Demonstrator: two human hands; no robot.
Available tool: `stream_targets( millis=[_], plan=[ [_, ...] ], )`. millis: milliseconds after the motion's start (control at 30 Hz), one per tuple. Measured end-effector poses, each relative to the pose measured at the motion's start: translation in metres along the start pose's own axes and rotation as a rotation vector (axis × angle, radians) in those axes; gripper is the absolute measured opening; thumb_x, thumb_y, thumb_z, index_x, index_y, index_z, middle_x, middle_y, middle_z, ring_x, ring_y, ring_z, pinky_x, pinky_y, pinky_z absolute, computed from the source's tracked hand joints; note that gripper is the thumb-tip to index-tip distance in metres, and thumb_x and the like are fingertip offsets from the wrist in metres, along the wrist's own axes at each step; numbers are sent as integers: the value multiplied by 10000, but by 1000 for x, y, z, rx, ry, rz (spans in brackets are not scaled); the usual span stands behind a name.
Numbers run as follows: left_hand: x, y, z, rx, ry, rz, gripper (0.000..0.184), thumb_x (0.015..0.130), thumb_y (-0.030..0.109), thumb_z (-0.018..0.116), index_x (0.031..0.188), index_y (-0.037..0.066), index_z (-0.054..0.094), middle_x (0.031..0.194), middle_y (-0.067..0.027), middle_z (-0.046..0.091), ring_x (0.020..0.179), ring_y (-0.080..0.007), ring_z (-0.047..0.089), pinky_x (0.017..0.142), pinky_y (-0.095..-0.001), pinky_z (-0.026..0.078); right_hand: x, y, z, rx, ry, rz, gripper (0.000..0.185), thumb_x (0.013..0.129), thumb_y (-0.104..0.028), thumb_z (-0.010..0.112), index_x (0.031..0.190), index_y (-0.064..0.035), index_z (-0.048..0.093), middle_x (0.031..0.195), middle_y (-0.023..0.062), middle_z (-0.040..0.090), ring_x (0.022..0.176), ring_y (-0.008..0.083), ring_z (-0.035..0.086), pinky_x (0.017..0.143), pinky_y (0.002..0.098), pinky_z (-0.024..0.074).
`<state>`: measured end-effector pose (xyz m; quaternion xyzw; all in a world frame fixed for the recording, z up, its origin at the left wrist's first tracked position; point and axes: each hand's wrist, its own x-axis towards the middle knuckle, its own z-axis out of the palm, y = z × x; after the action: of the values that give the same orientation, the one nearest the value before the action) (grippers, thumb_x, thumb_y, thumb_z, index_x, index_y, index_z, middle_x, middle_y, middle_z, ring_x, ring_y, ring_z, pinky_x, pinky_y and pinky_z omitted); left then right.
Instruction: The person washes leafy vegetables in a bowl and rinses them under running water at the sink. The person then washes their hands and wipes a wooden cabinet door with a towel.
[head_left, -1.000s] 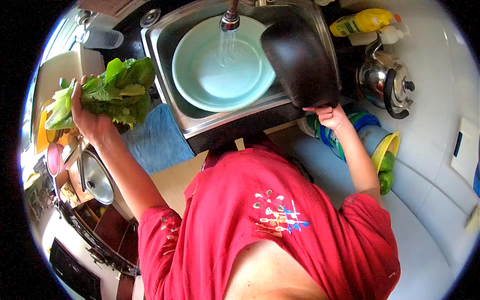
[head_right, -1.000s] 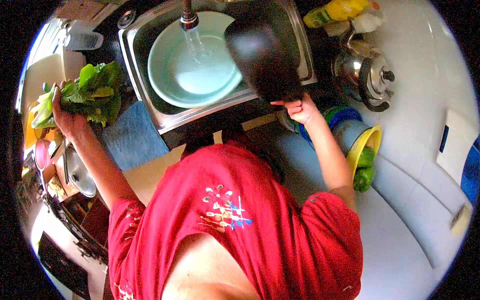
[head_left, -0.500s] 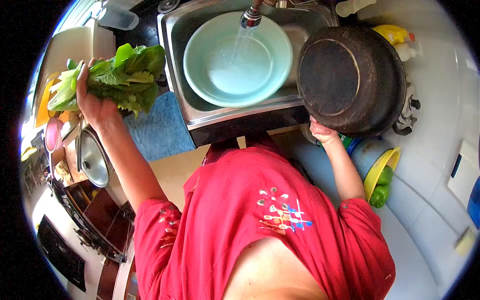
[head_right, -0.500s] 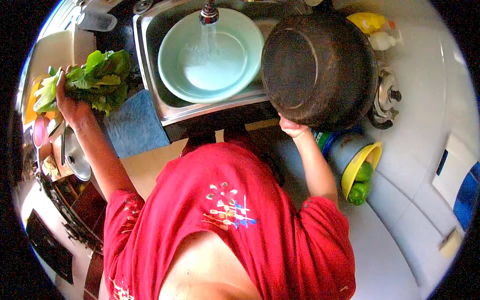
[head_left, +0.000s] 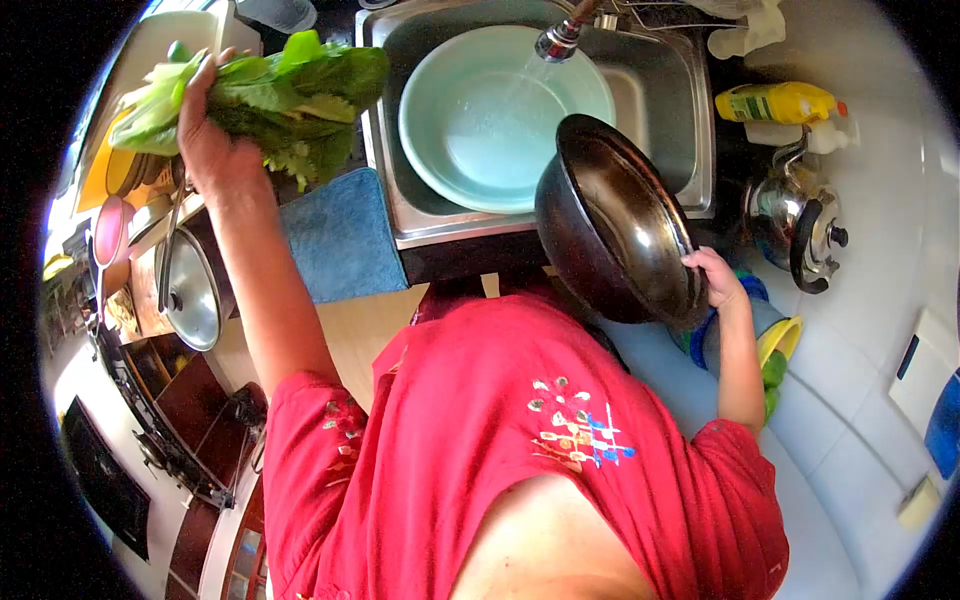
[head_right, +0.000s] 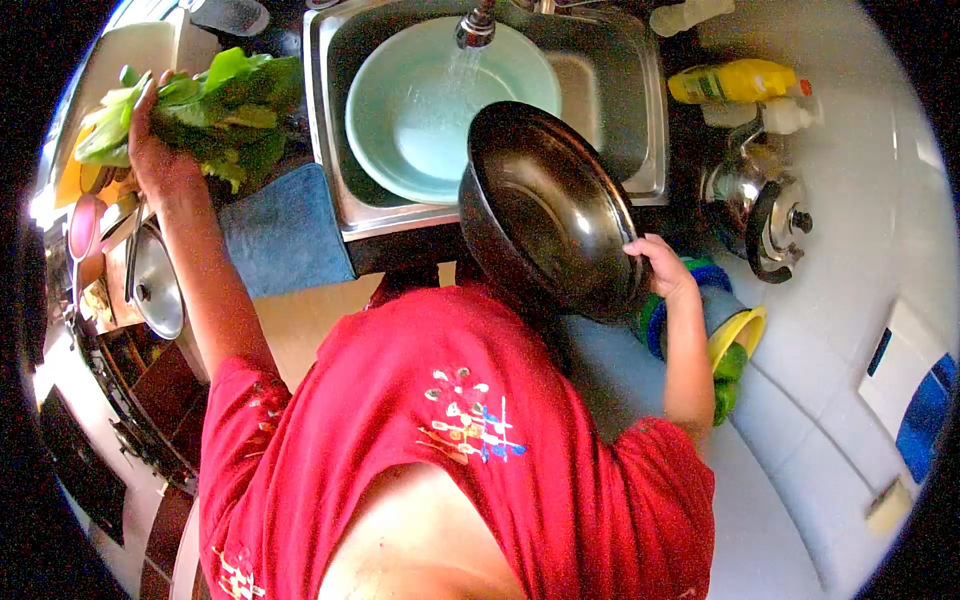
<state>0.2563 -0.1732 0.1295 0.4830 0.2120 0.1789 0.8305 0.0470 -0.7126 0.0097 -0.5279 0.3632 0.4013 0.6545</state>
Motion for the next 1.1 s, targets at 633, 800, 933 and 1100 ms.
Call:
stream_targets(
  millis=[633, 800, 933, 1100],
  plan=[
    [-37, -315, 17, 140, 145, -920, 1303, 579, 443, 793, 1373, 152, -198, 1472, -138, 18, 1347, -316, 35, 1017, -586, 113, -59, 56, 1, 285, 365, -103, 219, 748, -99, 520, 914, 23, 596, 838, 109, 632, 705, 197, 618, 661, 312, 517],
    [-42, -315, -27, 74, -45, -931, 818, 771, 379, 657, 1365, 35, 212, 1372, -180, 291, 1209, -309, 368, 929, -454, 357, -48, 44, 17, 210, 221, -106, 251, 753, -80, 519, 955, 54, 585, 870, 122, 634, 768, 215, 627, 695, 315, 515],
    [-38, -242, -52, 62, -205, -797, 464, 898, 322, 488, 1225, 5, 400, 1142, -145, 548, 920, -223, 586, 809, -312, 452, -29, 9, 60, 109, 101, -71, 208, 731, -69, 543, 899, 44, 591, 804, 90, 630, 668, 180, 621, 647, 296, 517],
    [-50, -144, -120, 167, -323, -688, 368, 892, 259, 497, 1168, 17, 481, 1068, -110, 591, 890, -172, 593, 794, -304, 478, 28, -19, 117, -42, -158, -35, 146, 738, -86, 578, 867, -18, 581, 760, 27, 590, 662, 125, 577, 607, 258, 478]
  ],
)
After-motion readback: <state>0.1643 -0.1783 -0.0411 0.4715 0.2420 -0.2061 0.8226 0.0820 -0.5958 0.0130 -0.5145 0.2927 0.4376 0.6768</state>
